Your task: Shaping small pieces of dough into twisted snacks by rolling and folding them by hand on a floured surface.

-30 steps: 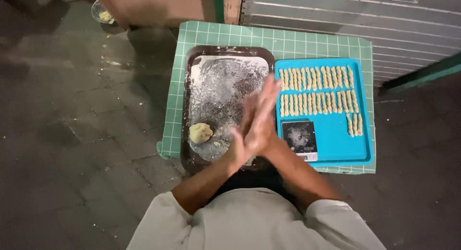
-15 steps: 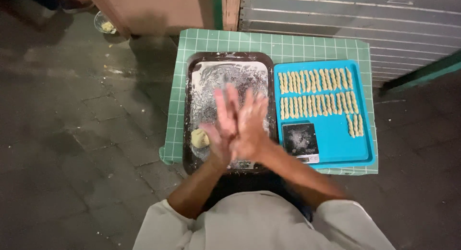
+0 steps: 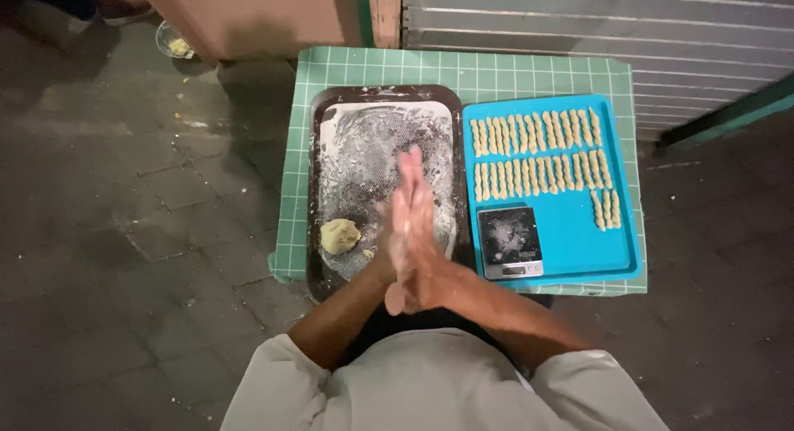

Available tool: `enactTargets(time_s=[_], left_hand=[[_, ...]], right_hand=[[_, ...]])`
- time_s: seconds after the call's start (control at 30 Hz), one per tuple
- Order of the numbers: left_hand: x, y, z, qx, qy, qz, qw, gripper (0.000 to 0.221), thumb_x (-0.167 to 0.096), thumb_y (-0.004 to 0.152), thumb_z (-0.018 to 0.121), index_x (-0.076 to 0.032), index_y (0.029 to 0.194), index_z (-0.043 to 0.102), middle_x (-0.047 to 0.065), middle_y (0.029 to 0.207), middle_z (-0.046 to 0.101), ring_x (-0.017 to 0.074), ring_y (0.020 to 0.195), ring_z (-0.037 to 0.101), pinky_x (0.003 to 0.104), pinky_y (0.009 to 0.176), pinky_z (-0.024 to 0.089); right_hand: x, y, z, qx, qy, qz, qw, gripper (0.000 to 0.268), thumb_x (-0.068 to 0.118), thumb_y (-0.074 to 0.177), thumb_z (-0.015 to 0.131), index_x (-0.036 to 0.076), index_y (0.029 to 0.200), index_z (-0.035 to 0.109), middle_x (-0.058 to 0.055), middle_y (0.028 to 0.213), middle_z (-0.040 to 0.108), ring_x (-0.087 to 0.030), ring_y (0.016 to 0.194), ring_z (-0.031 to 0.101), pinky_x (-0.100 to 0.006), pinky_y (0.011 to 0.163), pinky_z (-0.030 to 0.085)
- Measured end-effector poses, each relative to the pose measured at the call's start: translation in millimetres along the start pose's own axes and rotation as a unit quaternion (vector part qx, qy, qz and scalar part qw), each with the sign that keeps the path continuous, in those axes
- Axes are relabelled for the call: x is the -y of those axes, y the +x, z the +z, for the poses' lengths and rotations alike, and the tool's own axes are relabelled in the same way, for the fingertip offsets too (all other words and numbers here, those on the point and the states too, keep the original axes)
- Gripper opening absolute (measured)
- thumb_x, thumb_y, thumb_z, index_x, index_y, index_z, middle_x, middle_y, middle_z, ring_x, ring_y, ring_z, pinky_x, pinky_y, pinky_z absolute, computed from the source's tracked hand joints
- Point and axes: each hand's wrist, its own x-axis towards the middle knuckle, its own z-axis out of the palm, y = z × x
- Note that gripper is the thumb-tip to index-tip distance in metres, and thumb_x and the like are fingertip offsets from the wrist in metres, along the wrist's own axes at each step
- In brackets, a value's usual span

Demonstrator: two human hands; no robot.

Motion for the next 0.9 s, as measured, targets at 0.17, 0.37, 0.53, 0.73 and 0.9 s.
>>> enactTargets(time_s=[0.17, 0.37, 0.53, 0.73, 0.9], left_hand=[[99.1, 104.6, 21.8, -0.172, 0.904, -0.012, 0.391, 0.085, -0.074, 0.102, 0.01, -0.025, 0.17, 0.001, 0.01, 0.178, -0.001, 0.0367, 0.164, -0.006, 0.066, 0.126, -0.02], [71.1, 85.1, 54.1, -0.205, 0.909, -0.019, 0.363, 0.092, -0.079, 0.095, 0.005, -0.026, 0.164, -0.024, 0.005, 0.175, -0.026, 0.0395, 0.159, -0.006, 0.064, 0.127, 0.005], [69.5, 76.4, 39.1, -0.167, 0.893, -0.025, 0.418, 0.091, -0.076, 0.097, 0.012, -0.027, 0.165, -0.021, 0.005, 0.175, -0.024, 0.036, 0.152, 0.005, 0.059, 0.12, 0.012], [46.7, 82.6, 40.8, -0.106, 0.864, -0.008, 0.493, 0.09, -0.071, 0.098, 0.021, -0.027, 0.167, -0.017, 0.005, 0.176, -0.021, 0.0313, 0.143, 0.018, 0.053, 0.111, 0.021], [35.8, 81.3, 40.9, -0.068, 0.837, -0.005, 0.543, 0.089, -0.068, 0.1, 0.027, -0.028, 0.168, -0.014, 0.005, 0.177, -0.019, 0.0278, 0.135, 0.029, 0.048, 0.104, 0.027]], right_hand=[[1.7, -4.0, -1.9, -0.031, 0.005, 0.013, 0.999, 0.087, 0.062, 0.107, 0.03, 0.009, 0.168, -0.004, -0.023, 0.174, -0.009, -0.036, 0.16, -0.018, -0.054, 0.126, -0.02], [90.7, 25.0, -8.2, 0.047, 0.272, 0.118, 0.954, 0.117, 0.09, 0.091, 0.032, 0.015, 0.166, -0.019, -0.017, 0.174, -0.023, -0.034, 0.163, -0.009, -0.049, 0.128, 0.027], [5.6, -7.0, 10.2, -0.055, 0.05, 0.015, 0.997, 0.093, 0.061, 0.102, 0.037, 0.013, 0.167, -0.01, -0.02, 0.172, -0.02, -0.039, 0.16, -0.018, -0.059, 0.13, -0.01], [75.6, 11.1, 18.9, -0.024, 0.243, 0.067, 0.968, 0.099, 0.075, 0.102, 0.02, 0.006, 0.167, -0.009, -0.021, 0.175, -0.007, -0.037, 0.162, -0.014, -0.058, 0.128, -0.018], [15.1, -5.1, 20.9, -0.033, 0.023, 0.011, 0.999, 0.093, 0.072, 0.102, 0.01, 0.008, 0.166, -0.013, -0.031, 0.171, -0.011, -0.041, 0.159, -0.018, -0.054, 0.127, -0.021]])
